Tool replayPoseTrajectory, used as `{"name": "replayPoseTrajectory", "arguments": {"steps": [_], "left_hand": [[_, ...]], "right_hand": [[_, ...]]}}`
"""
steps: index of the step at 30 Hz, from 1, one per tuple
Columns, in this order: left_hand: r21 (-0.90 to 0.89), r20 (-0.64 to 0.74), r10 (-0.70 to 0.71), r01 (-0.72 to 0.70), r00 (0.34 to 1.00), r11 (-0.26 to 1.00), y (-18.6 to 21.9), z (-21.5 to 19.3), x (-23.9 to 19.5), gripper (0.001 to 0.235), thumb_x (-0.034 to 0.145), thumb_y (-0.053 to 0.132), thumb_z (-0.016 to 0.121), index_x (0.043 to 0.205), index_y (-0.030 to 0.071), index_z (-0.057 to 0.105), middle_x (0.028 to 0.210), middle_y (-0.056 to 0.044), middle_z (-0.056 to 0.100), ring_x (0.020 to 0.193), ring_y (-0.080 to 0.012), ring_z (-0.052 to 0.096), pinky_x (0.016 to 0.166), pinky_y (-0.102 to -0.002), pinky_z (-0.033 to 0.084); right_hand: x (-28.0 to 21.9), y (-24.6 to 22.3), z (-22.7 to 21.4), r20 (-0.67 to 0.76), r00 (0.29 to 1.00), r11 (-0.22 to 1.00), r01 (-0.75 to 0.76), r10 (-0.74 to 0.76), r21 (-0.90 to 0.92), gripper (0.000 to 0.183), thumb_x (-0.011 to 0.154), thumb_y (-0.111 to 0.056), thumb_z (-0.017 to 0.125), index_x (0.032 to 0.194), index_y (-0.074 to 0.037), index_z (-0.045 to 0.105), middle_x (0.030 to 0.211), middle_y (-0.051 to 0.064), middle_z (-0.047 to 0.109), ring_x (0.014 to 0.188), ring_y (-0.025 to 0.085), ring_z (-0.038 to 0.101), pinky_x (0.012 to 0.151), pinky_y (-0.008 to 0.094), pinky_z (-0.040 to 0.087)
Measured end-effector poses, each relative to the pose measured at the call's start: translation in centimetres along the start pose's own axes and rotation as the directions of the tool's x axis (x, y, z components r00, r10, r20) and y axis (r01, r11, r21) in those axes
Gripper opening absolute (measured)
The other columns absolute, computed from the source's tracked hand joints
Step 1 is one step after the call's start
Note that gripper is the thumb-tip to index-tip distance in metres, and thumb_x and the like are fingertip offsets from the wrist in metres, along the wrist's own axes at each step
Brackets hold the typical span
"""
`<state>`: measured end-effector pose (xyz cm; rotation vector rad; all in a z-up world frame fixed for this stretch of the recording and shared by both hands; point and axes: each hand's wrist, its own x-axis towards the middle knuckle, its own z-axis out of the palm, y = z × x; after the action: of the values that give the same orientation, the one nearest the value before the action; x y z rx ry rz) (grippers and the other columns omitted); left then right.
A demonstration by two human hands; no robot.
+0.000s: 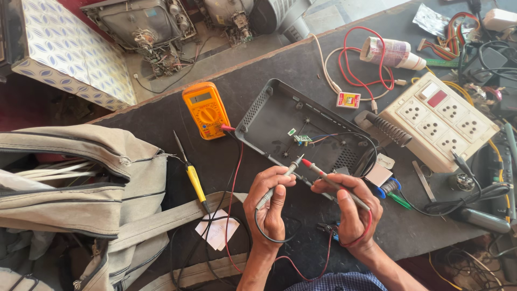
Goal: The person uses a multimeter to test a small green circuit board. They connect the multimeter probes to various points on the board, observe the readings, and then place the board into a black plastic housing.
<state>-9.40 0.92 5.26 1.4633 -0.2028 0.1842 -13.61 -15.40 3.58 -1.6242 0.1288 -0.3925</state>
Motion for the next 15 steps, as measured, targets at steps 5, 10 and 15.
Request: {"name": "replayPoseTrajectory", "arguments": {"steps": [5, 10, 15], "left_hand": [[0.047, -0.002, 0.022, -0.022, 1.0, 0.999, 0.0, 0.0, -0.1, 0.025, 0.107, 0.021, 0.058, 0.104, 0.0, 0.071, 0.117, -0.013, 0.071, 0.1, -0.0216, 0.076, 0.089, -0.032, 0.062], [0.079, 0.014, 0.064, -0.064, 0.998, 0.995, -0.3, 0.0, -0.2, 0.02, 0.106, 0.017, 0.058, 0.104, 0.001, 0.071, 0.119, -0.013, 0.07, 0.102, -0.0222, 0.076, 0.089, -0.033, 0.062], [0.184, 0.006, 0.103, -0.102, 0.995, 0.977, -1.1, -0.1, -0.3, 0.016, 0.105, 0.013, 0.059, 0.106, 0.002, 0.071, 0.12, -0.013, 0.07, 0.104, -0.0227, 0.075, 0.089, -0.032, 0.061]], "right_hand": [[0.3, 0.6, 0.0, -0.022, 0.999, 0.99, -0.037, 0.04, 0.139, 0.032, 0.103, -0.008, 0.041, 0.121, 0.011, 0.06, 0.104, 0.024, 0.076, 0.098, 0.031, 0.077, 0.095, 0.041, 0.06], [0.6, 1.3, 0.1, -0.021, 0.996, 0.925, -0.072, 0.087, 0.372, 0.032, 0.104, -0.009, 0.043, 0.124, 0.011, 0.058, 0.106, 0.027, 0.073, 0.098, 0.034, 0.076, 0.094, 0.047, 0.06], [1.2, 1.2, 0.2, -0.076, 0.995, 0.975, -0.041, 0.059, 0.216, 0.023, 0.105, -0.007, 0.051, 0.119, 0.009, 0.061, 0.099, 0.021, 0.075, 0.091, 0.027, 0.075, 0.085, 0.038, 0.06]]}}
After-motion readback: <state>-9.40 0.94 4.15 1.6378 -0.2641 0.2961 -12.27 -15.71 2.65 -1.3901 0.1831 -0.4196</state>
